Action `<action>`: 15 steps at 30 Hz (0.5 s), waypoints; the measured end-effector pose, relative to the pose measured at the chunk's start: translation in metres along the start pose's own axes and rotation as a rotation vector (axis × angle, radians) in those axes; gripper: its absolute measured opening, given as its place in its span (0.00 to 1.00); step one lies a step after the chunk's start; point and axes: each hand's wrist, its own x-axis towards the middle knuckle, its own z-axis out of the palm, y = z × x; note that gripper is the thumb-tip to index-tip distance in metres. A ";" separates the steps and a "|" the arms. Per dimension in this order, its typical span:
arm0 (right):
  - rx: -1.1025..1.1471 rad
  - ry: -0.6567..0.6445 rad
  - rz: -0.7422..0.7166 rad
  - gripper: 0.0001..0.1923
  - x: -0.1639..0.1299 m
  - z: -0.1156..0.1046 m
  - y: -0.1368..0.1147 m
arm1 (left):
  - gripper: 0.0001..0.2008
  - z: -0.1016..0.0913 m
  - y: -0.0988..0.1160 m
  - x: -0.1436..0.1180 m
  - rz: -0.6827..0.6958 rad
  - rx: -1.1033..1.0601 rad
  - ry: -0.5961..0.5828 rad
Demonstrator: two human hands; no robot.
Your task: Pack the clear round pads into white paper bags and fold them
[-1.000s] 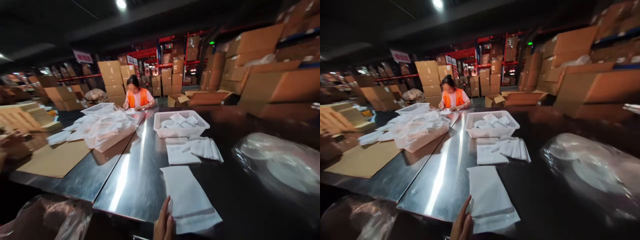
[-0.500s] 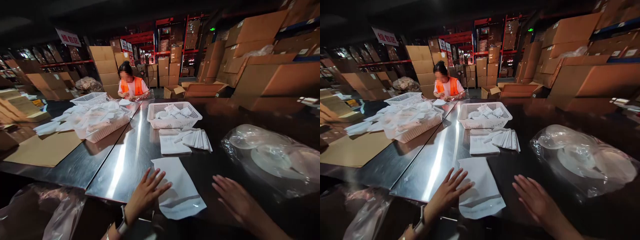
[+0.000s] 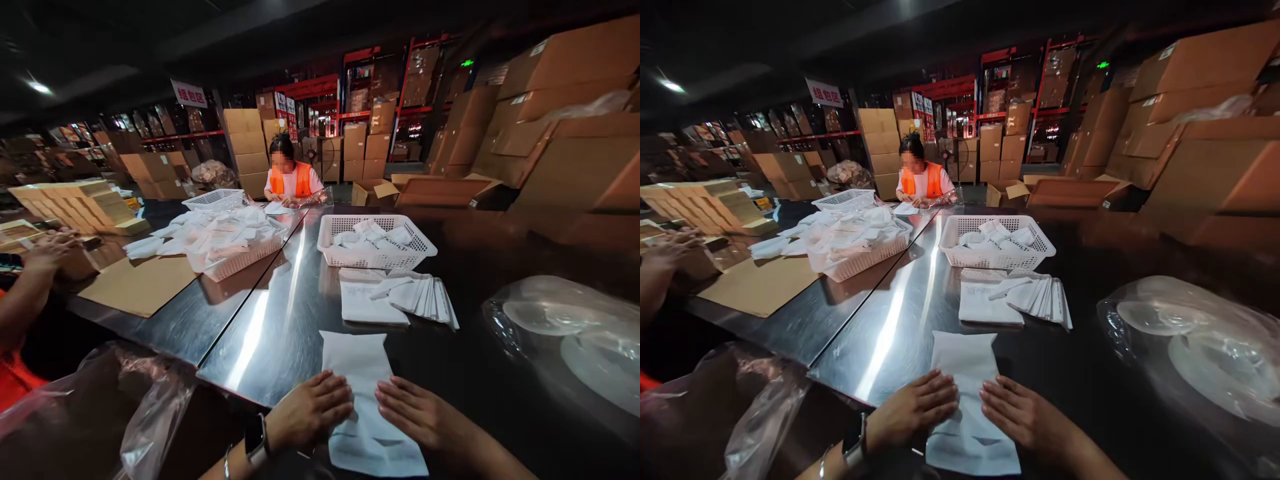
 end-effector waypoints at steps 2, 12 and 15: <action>0.047 0.023 0.026 0.16 -0.002 0.000 -0.002 | 0.17 0.003 0.005 -0.004 0.009 -0.017 0.040; 0.684 0.216 0.511 0.22 -0.014 0.020 -0.020 | 0.19 0.008 0.023 -0.005 -0.578 -0.511 0.081; 0.864 0.142 0.982 0.30 -0.002 0.016 -0.021 | 0.26 0.009 0.024 0.006 -0.892 -0.577 0.155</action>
